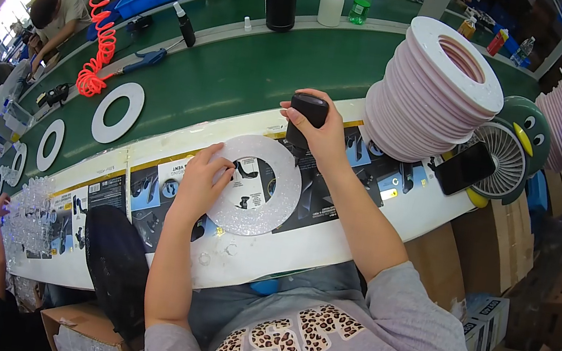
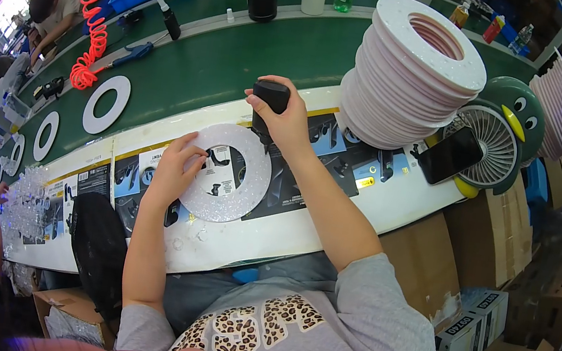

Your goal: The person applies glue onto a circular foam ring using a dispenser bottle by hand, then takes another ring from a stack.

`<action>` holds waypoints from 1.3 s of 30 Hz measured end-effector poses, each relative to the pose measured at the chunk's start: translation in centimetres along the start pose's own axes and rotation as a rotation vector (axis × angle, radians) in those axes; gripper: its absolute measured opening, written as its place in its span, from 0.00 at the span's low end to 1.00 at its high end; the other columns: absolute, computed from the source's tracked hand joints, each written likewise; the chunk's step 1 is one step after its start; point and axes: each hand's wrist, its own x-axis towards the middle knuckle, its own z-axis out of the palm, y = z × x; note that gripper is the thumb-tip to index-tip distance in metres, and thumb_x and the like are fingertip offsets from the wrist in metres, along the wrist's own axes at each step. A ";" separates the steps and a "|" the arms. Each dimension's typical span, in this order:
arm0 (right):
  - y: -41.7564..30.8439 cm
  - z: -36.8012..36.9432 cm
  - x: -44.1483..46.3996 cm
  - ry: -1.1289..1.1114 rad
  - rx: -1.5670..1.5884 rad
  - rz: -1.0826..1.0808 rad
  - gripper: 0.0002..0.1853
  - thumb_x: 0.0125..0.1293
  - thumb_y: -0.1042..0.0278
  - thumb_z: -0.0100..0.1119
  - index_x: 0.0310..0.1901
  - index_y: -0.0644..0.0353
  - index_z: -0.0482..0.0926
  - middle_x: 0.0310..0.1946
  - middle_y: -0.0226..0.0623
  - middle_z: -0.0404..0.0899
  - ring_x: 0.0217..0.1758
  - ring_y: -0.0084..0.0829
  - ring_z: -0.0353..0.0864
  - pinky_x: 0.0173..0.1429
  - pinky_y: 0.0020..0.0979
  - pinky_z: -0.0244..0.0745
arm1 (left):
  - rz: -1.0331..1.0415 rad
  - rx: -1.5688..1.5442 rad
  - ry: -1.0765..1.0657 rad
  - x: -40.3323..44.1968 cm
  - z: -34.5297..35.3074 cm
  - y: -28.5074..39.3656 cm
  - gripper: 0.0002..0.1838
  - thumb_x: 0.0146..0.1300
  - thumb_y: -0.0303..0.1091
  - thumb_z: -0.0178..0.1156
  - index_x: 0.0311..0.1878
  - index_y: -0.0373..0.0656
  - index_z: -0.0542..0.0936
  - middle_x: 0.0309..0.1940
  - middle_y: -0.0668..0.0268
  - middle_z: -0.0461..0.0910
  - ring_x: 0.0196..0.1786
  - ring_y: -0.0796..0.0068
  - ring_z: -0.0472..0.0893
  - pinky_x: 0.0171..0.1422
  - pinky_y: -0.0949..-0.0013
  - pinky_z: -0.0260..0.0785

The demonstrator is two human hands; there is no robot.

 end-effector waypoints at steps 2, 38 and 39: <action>0.0 0.0 0.0 -0.001 -0.005 0.000 0.17 0.61 0.72 0.64 0.50 0.62 0.71 0.42 0.45 0.81 0.45 0.30 0.83 0.49 0.27 0.77 | -0.003 -0.001 -0.002 0.0 0.0 0.1 0.07 0.59 0.33 0.61 0.38 0.41 0.81 0.60 0.52 0.71 0.62 0.50 0.69 0.66 0.58 0.61; -1.1 2.6 -2.4 -0.150 0.148 0.096 0.18 0.61 0.69 0.64 0.51 0.62 0.72 0.42 0.45 0.81 0.45 0.32 0.82 0.52 0.29 0.77 | -0.087 0.089 0.048 -0.2 -0.6 -0.2 0.08 0.59 0.33 0.60 0.40 0.43 0.82 0.60 0.54 0.70 0.62 0.53 0.70 0.63 0.59 0.65; -1.1 2.6 -2.4 -0.155 0.144 0.102 0.18 0.61 0.69 0.64 0.51 0.62 0.72 0.42 0.45 0.81 0.46 0.32 0.82 0.52 0.29 0.77 | -0.092 0.087 0.047 -0.2 -0.7 -0.1 0.08 0.59 0.33 0.60 0.40 0.43 0.82 0.60 0.54 0.70 0.62 0.53 0.70 0.63 0.59 0.65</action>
